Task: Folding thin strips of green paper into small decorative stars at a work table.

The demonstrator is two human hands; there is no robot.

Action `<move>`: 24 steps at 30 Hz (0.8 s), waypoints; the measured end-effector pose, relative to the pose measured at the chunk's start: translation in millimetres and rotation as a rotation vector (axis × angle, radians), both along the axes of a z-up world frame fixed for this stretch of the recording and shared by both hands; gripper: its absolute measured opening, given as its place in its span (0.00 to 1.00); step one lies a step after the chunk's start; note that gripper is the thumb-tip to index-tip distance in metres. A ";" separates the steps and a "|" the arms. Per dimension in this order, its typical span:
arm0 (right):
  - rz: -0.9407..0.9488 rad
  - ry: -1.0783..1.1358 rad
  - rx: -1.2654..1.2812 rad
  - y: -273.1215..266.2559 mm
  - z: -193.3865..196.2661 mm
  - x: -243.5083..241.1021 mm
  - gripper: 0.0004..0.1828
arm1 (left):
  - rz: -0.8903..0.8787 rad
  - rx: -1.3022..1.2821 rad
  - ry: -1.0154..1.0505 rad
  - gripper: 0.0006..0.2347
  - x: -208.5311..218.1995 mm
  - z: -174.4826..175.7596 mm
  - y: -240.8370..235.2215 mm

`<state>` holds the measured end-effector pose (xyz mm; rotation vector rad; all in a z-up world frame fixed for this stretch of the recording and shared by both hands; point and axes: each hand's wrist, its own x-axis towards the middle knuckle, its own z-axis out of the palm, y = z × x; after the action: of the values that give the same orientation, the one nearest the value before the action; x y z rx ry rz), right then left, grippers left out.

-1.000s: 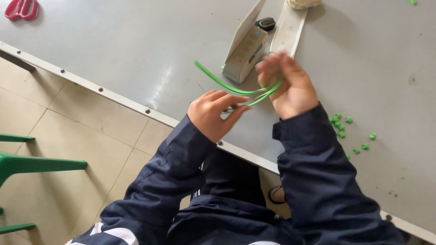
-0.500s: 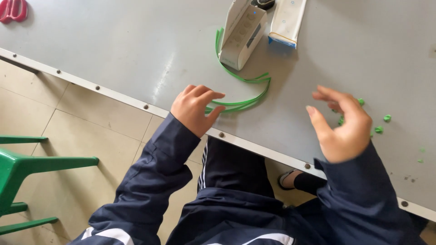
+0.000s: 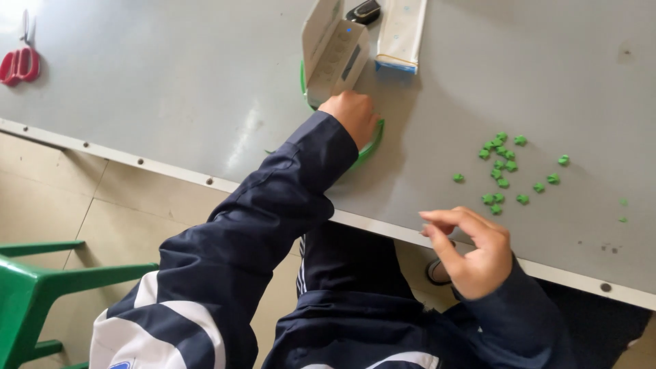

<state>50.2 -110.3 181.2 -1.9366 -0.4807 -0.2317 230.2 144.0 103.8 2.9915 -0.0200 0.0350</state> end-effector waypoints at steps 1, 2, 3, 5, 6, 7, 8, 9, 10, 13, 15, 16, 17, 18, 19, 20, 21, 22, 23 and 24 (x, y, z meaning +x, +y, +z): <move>-0.011 -0.001 0.001 0.0 -0.9 1.9 0.09 | -0.011 0.001 -0.001 0.10 5.6 -3.8 1.1; 0.001 -0.023 0.018 -0.3 -2.0 3.8 0.08 | -0.010 0.022 0.030 0.08 11.4 -7.8 2.0; 0.013 -0.042 0.033 -0.7 -3.2 4.9 0.08 | -0.009 0.042 0.063 0.06 16.2 -12.4 2.5; 0.046 -0.093 0.014 12.4 0.0 15.8 0.08 | -0.039 0.002 0.047 0.06 9.8 -7.7 2.9; 0.091 -0.144 -0.007 19.5 1.7 21.1 0.09 | -0.058 -0.038 0.030 0.06 6.2 -5.1 4.2; 0.082 -0.140 -0.003 29.9 -2.2 29.0 0.09 | -0.067 -0.035 0.034 0.06 -0.7 4.2 3.5; 0.125 -0.181 -0.026 40.6 -5.6 37.0 0.11 | -0.086 -0.123 -0.042 0.05 -7.5 13.9 3.3; 0.169 -0.225 -0.047 52.6 -8.6 46.9 0.13 | -0.104 -0.209 -0.122 0.05 -12.5 25.1 4.8; 0.160 -0.225 -0.042 60.0 -14.8 53.3 0.13 | -0.113 -0.203 -0.120 0.05 -18.4 33.0 3.6; 0.078 -0.258 -0.069 80.4 -28.2 73.3 0.13 | -0.079 -0.476 -0.151 0.04 -35.3 61.7 5.1; -0.016 -0.263 -0.051 86.8 -31.0 82.9 0.12 | -0.077 -0.609 -0.196 0.05 -47.1 85.4 5.9; -0.010 -0.262 -0.047 87.1 -32.1 81.7 0.12 | -0.071 -0.605 -0.198 0.05 -53.8 98.0 9.0; -0.026 -0.280 -0.034 85.7 -33.4 81.0 0.12 | -0.120 -0.663 -0.320 0.05 -59.9 109.8 10.3; -0.042 -0.298 -0.021 84.3 -34.9 80.3 0.11 | -0.170 -0.720 -0.443 0.04 -66.0 121.4 11.7; -0.037 -0.297 -0.024 78.0 -26.2 73.6 0.11 | -0.165 -0.722 -0.444 0.04 -79.9 141.2 11.8; -0.045 -0.246 0.014 71.6 -17.4 66.9 0.11 | -0.213 -0.750 -0.583 0.04 -93.7 161.0 11.8; -0.055 -0.198 0.052 64.8 -8.5 61.4 0.10 | -0.263 -0.775 -0.724 0.04 -106.4 180.9 11.4; -0.052 -0.199 0.049 55.3 -2.1 57.8 0.10 | -0.260 -0.777 -0.726 0.04 -119.2 194.7 22.0; -0.094 -0.148 0.123 45.5 4.5 52.8 0.10 | -0.321 -0.666 -0.899 0.03 -133.2 208.3 32.5; -0.136 -0.097 0.197 35.4 11.5 47.4 0.09 | -0.378 -0.547 -1.067 0.02 -147.7 222.1 42.6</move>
<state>97.6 -74.9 192.7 -1.7719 -0.3747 -0.4468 82.6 186.7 326.0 2.0566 -0.5699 1.3059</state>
